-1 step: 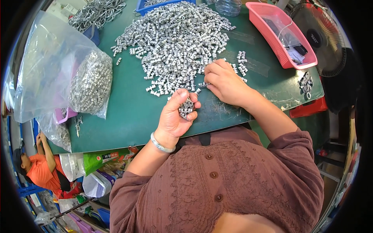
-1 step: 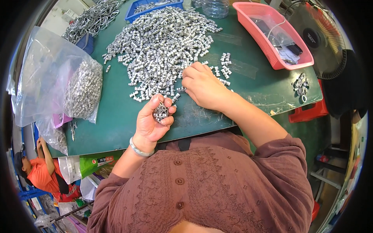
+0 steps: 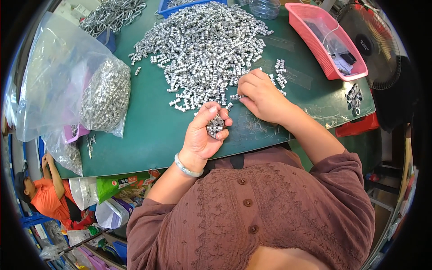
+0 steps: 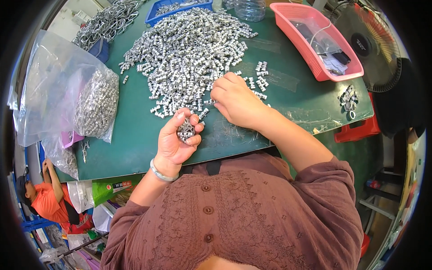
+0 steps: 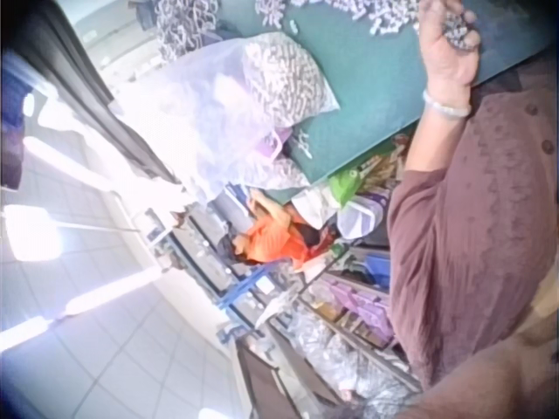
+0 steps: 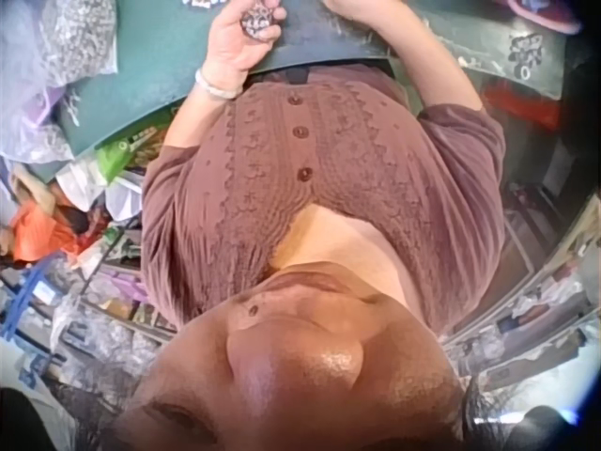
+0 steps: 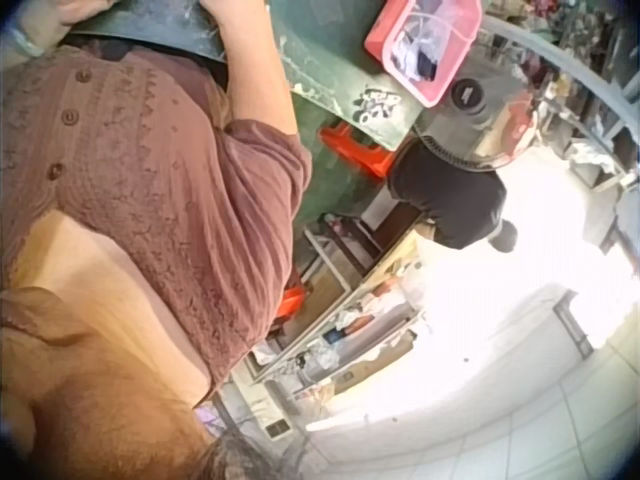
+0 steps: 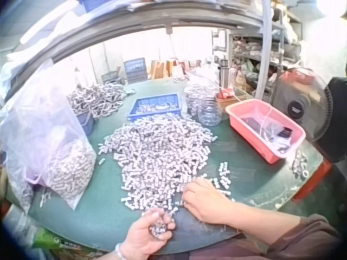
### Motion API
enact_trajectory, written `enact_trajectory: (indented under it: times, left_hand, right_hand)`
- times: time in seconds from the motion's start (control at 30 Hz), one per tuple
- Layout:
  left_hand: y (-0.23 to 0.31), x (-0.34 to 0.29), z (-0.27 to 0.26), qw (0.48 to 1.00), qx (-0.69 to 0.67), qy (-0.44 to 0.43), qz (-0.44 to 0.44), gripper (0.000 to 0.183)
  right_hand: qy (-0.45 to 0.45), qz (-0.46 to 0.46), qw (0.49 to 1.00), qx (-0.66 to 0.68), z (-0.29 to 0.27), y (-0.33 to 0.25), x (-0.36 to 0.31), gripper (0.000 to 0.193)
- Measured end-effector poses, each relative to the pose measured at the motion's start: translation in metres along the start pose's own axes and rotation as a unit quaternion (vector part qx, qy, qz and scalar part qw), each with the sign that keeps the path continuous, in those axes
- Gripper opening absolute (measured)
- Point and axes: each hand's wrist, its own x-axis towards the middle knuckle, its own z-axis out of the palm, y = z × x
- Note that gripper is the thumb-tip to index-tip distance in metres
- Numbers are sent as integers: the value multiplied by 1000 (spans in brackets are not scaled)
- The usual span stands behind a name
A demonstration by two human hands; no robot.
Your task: The person connects small metal parts together by hand from a pile on the work surface.
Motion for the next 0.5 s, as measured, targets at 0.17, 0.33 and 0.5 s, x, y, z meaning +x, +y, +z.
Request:
enact_trajectory:
  times: [0.17,0.33,0.5]
  left_hand:
    - [2,-2,16,995,78,61,6,27]
    - [-6,0,25,984,165,47,43,24]
    - [-1,1,17,998,42,44,-3,16]
  right_hand:
    - [33,92,979,177,-13,-18,0,9]
    - [32,91,976,195,-19,-33,2,11]
    - [42,57,980,188,-9,-23,0,18]
